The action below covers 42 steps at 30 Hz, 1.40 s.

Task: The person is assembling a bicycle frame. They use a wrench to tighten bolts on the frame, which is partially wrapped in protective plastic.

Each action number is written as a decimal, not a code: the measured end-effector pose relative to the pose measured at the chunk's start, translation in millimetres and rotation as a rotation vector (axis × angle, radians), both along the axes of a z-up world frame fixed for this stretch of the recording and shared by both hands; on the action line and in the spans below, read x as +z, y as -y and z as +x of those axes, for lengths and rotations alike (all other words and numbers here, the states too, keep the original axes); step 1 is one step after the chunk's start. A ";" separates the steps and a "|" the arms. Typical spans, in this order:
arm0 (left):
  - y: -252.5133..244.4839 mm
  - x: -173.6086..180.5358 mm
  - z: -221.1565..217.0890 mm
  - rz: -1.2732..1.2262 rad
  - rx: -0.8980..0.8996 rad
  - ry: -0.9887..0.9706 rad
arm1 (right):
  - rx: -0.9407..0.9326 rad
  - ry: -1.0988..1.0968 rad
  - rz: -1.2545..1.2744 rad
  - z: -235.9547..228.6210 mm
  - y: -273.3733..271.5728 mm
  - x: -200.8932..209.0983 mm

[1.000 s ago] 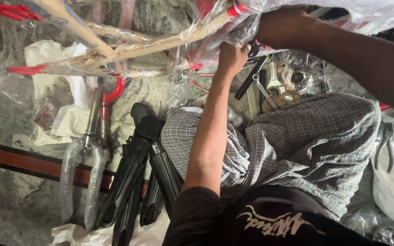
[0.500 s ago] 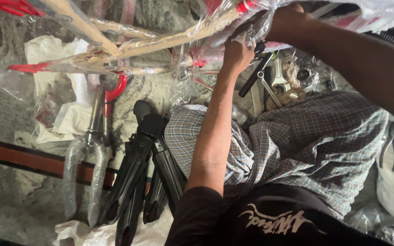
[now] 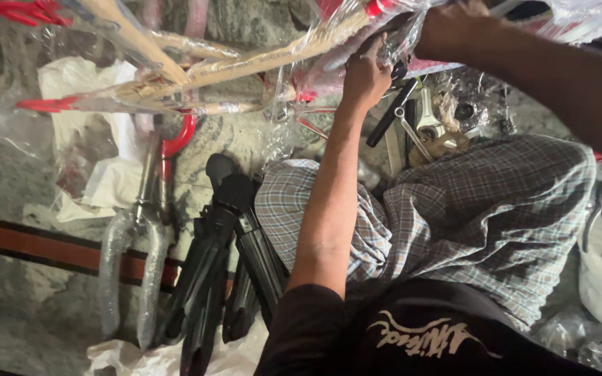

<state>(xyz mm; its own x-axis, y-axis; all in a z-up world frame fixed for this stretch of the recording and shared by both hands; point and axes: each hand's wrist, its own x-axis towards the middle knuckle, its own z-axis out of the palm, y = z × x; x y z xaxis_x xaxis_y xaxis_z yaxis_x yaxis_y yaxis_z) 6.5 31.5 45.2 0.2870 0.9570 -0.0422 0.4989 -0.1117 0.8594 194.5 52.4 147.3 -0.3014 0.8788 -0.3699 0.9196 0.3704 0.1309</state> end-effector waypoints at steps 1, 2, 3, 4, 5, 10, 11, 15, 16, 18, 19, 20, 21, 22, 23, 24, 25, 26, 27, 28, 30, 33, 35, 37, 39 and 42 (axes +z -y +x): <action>2.9 -3.1 0.1 0.108 0.016 -0.002 | 0.041 -0.007 -0.010 1.9 2.4 1.8; 0.3 -3.9 2.3 0.229 0.021 -0.005 | 0.087 -0.039 0.002 3.8 4.1 5.4; 1.9 -5.8 3.6 0.261 0.019 -0.001 | 0.150 -0.069 0.009 5.9 4.3 10.3; -1.0 -6.7 4.7 0.300 0.018 0.002 | 0.214 -0.098 0.022 5.4 0.6 15.7; -6.9 -7.4 6.7 0.339 0.017 0.006 | 0.279 -0.127 0.036 4.1 -2.9 20.9; -1.4 -20.5 5.2 0.207 0.075 0.112 | 0.317 -0.161 0.103 -26.9 7.2 23.6; -3.1 -19.0 5.4 0.212 0.076 0.110 | 0.307 -0.161 0.127 -32.3 6.6 25.8; 3.5 -14.1 8.1 0.219 0.072 -0.010 | 0.161 -0.247 -0.016 -39.2 8.6 26.7; 2.2 -11.5 7.6 0.224 0.082 0.016 | 0.145 -0.261 -0.038 -39.6 1.8 28.3; 1.4 -6.3 6.6 0.238 0.085 0.052 | 0.107 -0.283 -0.082 -37.7 -8.4 31.2; 2.5 -4.4 7.0 0.247 0.079 0.061 | 0.089 -0.289 -0.104 -35.7 -12.4 32.5; -0.6 -2.6 3.8 0.261 0.072 0.063 | 0.090 -0.292 -0.110 -35.4 -16.0 32.8; -4.5 -1.6 1.0 0.251 0.083 0.046 | 0.088 -0.287 -0.120 -34.3 -21.1 33.6; -1.8 -3.8 3.0 0.229 0.081 0.032 | 0.082 -0.278 -0.126 -28.1 -15.3 31.3; 0.0 -6.9 4.4 0.207 0.079 0.018 | 0.087 -0.248 -0.126 -23.0 -10.9 29.2; -2.3 -8.9 5.3 0.209 0.069 0.018 | 0.106 -0.208 -0.120 -18.5 -8.8 29.7; -5.4 -11.0 6.1 0.211 0.059 0.019 | 0.127 -0.162 -0.110 -15.9 -7.8 30.6; -4.4 -15.1 4.9 0.204 0.050 0.017 | 0.147 -0.113 -0.117 -14.3 -3.7 30.4; -1.3 -19.2 4.1 0.225 0.056 0.005 | 0.166 -0.079 -0.122 -14.8 0.2 30.3; -2.9 -20.2 5.0 0.256 0.069 -0.003 | 0.193 -0.040 -0.120 -14.7 -2.5 35.6; -3.9 -22.1 8.0 0.326 0.088 -0.016 | 0.221 0.000 -0.118 -14.6 -2.9 44.7; -6.4 -24.0 9.8 0.403 0.101 -0.014 | 0.238 0.024 -0.100 -18.3 -3.2 55.8; -2.6 -27.8 5.6 0.363 0.089 0.002 | 0.240 0.032 -0.102 -26.1 0.4 56.1; 0.2 -30.4 6.9 0.449 0.116 0.059 | 0.230 0.067 -0.090 -29.2 7.5 54.5; -1.1 -29.3 8.1 0.490 0.112 0.091 | 0.218 0.119 -0.073 -33.4 10.3 52.7; 0.6 -27.9 7.0 0.436 0.097 0.086 | 0.055 0.031 0.008 -43.5 11.1 40.9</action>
